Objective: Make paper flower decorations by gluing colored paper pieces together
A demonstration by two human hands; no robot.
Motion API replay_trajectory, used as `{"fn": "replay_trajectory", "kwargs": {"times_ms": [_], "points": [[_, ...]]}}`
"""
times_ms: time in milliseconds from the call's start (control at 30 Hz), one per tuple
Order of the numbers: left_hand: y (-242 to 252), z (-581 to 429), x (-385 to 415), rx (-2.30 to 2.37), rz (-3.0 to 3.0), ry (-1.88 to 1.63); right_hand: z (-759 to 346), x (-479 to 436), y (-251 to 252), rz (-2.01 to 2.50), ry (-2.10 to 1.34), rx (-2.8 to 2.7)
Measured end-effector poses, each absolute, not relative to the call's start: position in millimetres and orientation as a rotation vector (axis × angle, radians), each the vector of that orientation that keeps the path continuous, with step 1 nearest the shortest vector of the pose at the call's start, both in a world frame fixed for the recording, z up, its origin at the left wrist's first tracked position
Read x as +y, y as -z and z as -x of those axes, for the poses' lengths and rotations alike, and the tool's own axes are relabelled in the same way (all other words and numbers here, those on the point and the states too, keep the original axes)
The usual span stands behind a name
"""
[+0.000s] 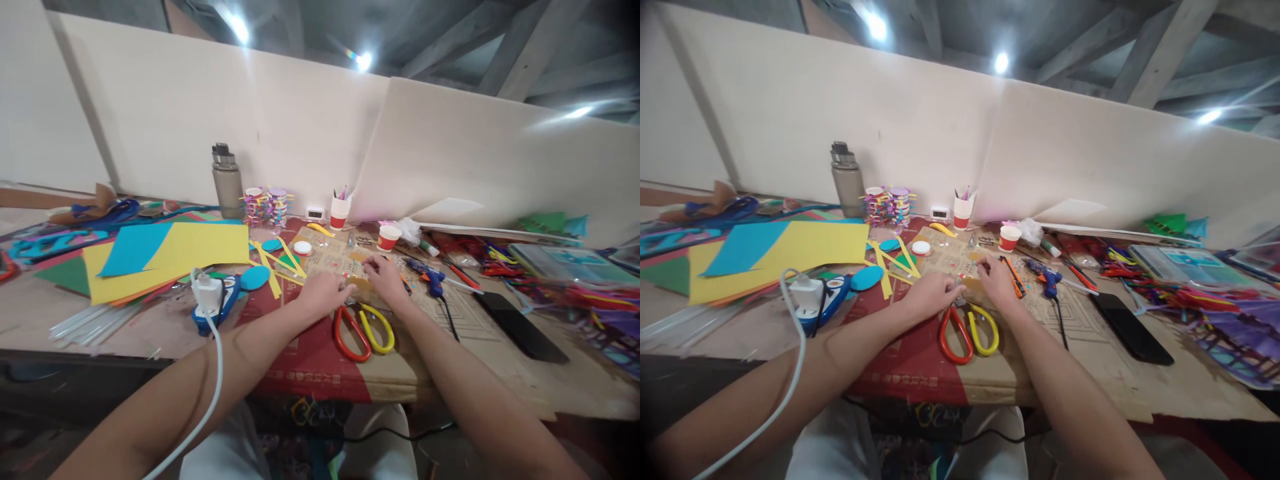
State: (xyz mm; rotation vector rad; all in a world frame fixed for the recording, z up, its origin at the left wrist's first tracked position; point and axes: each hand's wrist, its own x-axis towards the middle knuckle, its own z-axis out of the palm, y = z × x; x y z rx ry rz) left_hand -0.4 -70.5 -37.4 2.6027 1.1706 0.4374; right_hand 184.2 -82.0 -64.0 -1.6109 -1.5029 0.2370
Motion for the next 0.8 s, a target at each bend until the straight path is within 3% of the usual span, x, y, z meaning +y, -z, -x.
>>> {"fn": "replay_trajectory", "kwargs": {"times_ms": [200, 433, 633, 800], "points": [[40.9, 3.2, -69.0, 0.952, -2.680, -0.703, -182.3, -82.1, 67.1, 1.621, -0.265, -1.483], [53.9, 3.6, -78.3, 0.053, -2.961, -1.172, -150.9, -76.6, 46.1, 1.514, -0.321, -1.629], [44.6, 4.1, -91.4, -0.482, -2.935, -1.249, -93.0, -45.5, 20.2, 1.499, -0.429, -1.954], [31.8, 8.6, -94.8, -0.473, -2.845, -1.472, -56.2, -21.8, 28.1, 1.787, -0.379, -2.089]]}}
